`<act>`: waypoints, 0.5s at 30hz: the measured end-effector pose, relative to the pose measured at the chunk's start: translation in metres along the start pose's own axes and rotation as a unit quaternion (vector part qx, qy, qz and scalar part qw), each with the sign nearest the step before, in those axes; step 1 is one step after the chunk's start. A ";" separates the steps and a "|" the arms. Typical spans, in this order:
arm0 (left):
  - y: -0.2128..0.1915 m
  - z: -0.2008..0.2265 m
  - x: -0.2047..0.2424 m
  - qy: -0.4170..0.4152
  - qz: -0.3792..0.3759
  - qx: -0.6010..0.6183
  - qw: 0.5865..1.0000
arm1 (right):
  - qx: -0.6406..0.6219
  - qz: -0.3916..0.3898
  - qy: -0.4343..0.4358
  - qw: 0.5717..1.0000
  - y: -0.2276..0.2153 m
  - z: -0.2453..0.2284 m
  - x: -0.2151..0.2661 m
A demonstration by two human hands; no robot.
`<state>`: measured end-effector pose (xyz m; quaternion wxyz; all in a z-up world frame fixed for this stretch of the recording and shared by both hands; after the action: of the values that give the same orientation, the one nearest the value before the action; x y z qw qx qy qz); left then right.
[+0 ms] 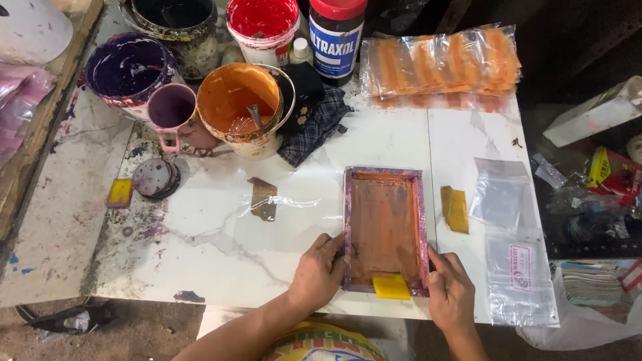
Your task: The person wipes a white work surface with a dark cloth, then places a clear plastic sheet on the table. They position a rectangular screen printing frame over the sheet and stir orange paint in a bucket using a stick.
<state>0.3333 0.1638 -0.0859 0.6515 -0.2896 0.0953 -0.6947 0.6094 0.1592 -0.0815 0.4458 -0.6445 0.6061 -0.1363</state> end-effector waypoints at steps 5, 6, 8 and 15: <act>0.002 -0.005 -0.002 0.010 0.008 0.000 1.000 | 0.010 -0.012 0.013 1.000 0.005 0.011 0.005; 0.002 -0.004 -0.002 0.009 0.006 0.001 1.000 | 0.012 -0.015 0.017 1.000 0.006 0.012 0.006; 0.001 -0.003 -0.002 0.002 -0.001 -0.003 1.000 | 0.011 -0.010 0.008 1.000 0.005 0.007 0.004; -0.002 0.003 -0.001 -0.011 -0.010 0.005 1.000 | 0.034 -0.009 -0.003 0.999 0.004 0.003 0.002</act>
<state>0.3334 0.1656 -0.0830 0.6474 -0.2945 0.0816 -0.6982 0.6095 0.1587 -0.0868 0.4680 -0.6346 0.5943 -0.1585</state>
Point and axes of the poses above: each hand's wrist, its own x-axis away from the middle knuckle, its own y-axis out of the palm, z = x × y, the point moved 10 cm from there along -x, towards the middle knuckle, and after that the axes turned 12 degrees about -y, right-handed, at the moved point
